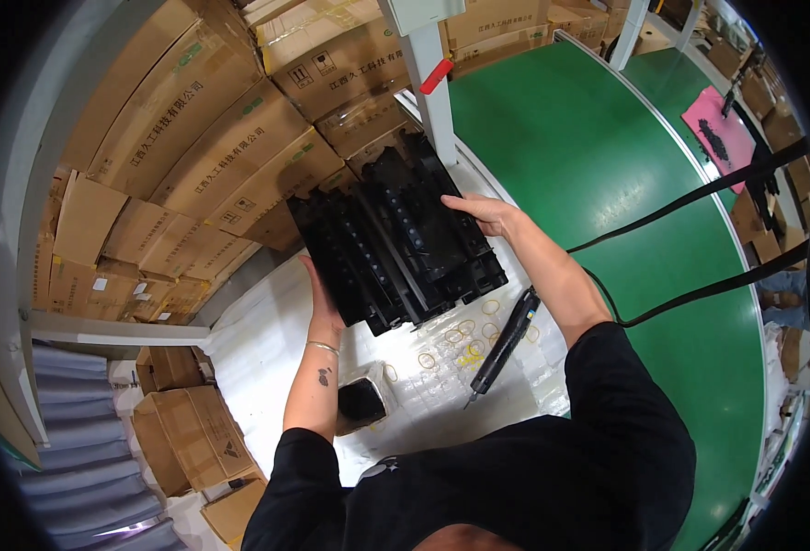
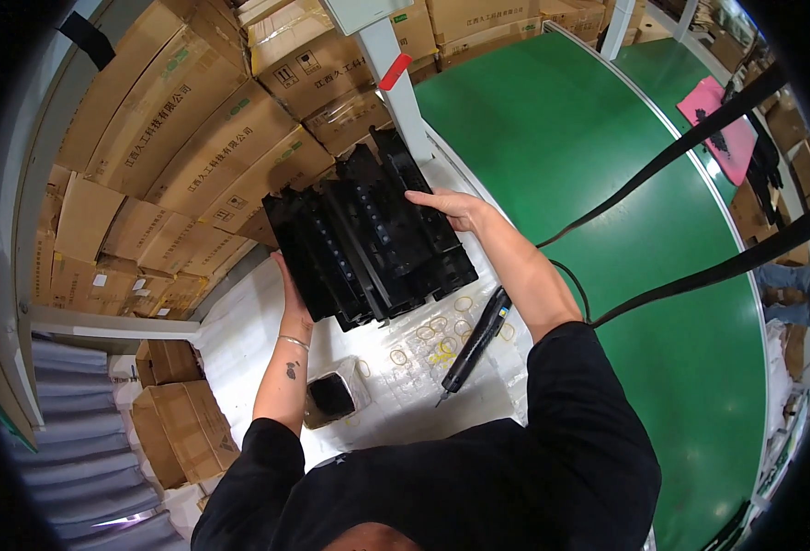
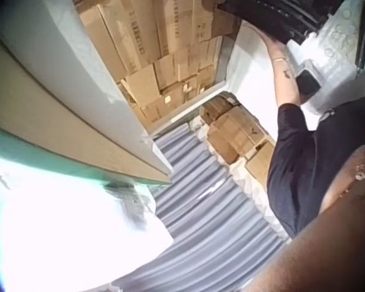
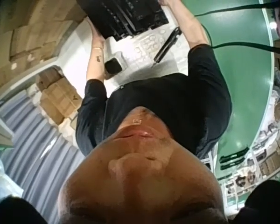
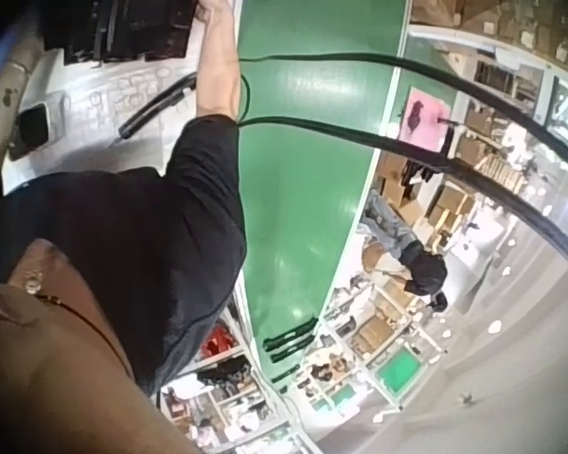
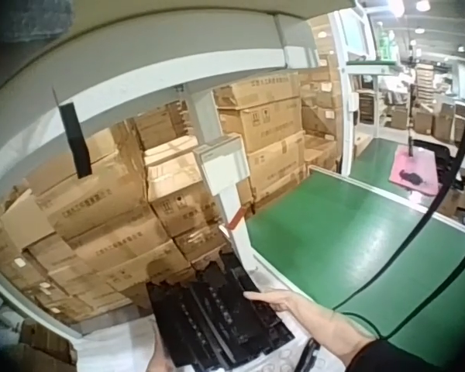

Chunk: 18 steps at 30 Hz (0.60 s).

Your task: Organizing and packing electronic components like circuit boards and toner cartridges in a factory setting.

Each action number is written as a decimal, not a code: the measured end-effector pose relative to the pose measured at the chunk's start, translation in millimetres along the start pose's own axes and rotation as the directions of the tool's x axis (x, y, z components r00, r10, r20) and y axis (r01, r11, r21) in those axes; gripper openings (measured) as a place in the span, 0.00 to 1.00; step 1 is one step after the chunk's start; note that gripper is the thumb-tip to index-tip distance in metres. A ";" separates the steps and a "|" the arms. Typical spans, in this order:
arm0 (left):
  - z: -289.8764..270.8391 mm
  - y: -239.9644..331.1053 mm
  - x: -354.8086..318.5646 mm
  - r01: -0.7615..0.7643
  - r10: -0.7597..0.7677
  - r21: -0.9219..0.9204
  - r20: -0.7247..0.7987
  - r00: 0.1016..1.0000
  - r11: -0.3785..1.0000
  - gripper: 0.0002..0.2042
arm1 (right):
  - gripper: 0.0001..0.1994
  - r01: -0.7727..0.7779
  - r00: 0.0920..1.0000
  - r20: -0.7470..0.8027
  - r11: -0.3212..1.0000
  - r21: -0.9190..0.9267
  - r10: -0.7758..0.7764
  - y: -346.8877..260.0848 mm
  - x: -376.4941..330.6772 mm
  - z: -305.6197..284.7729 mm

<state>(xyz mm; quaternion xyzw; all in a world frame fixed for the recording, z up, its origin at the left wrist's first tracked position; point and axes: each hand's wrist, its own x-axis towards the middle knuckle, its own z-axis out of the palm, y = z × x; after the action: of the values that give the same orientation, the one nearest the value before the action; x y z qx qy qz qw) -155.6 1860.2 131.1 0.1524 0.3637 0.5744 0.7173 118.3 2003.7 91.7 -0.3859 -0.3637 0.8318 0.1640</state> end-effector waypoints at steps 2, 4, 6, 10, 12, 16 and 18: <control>4.7 -1.8 1.7 0.056 -0.053 0.063 -0.053 0.997 0.996 0.39 | 0.32 0.097 0.995 0.030 0.995 -0.005 -0.096 -2.0 -4.8 9.2; -10.6 -4.4 8.6 0.116 -0.114 0.038 -0.049 0.992 0.992 0.38 | 0.31 0.083 0.994 0.078 0.996 -0.015 -0.082 -2.6 -4.7 9.6; -19.4 -6.4 12.0 0.187 -0.187 -0.025 -0.014 0.982 0.982 0.36 | 0.29 0.069 0.985 0.157 0.998 -0.004 -0.067 0.6 -2.4 5.1; -28.8 -12.7 20.9 0.212 -0.216 -0.121 -0.020 0.976 0.970 0.33 | 0.26 -0.070 0.995 0.083 0.973 0.220 0.052 8.2 2.1 1.8; -30.8 -11.6 21.2 0.232 -0.218 -0.187 0.094 0.972 0.955 0.30 | 0.25 -0.034 0.997 0.073 0.983 0.179 0.021 5.6 1.4 7.5; -48.5 -17.2 27.4 0.194 -0.176 -0.183 0.109 0.978 0.964 0.30 | 0.25 -0.034 0.996 0.085 0.984 0.174 0.020 15.0 7.1 7.1; -48.5 -20.9 30.3 0.117 -0.107 -0.182 0.064 0.992 0.976 0.31 | 0.27 -0.045 0.993 0.121 0.974 0.221 0.018 16.3 6.5 8.9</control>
<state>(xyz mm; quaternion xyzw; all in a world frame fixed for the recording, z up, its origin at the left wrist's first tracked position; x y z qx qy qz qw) -172.2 1872.7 73.9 0.0796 0.2970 0.5601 0.7692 107.5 1991.9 80.2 -0.3208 -0.2707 0.8913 0.1715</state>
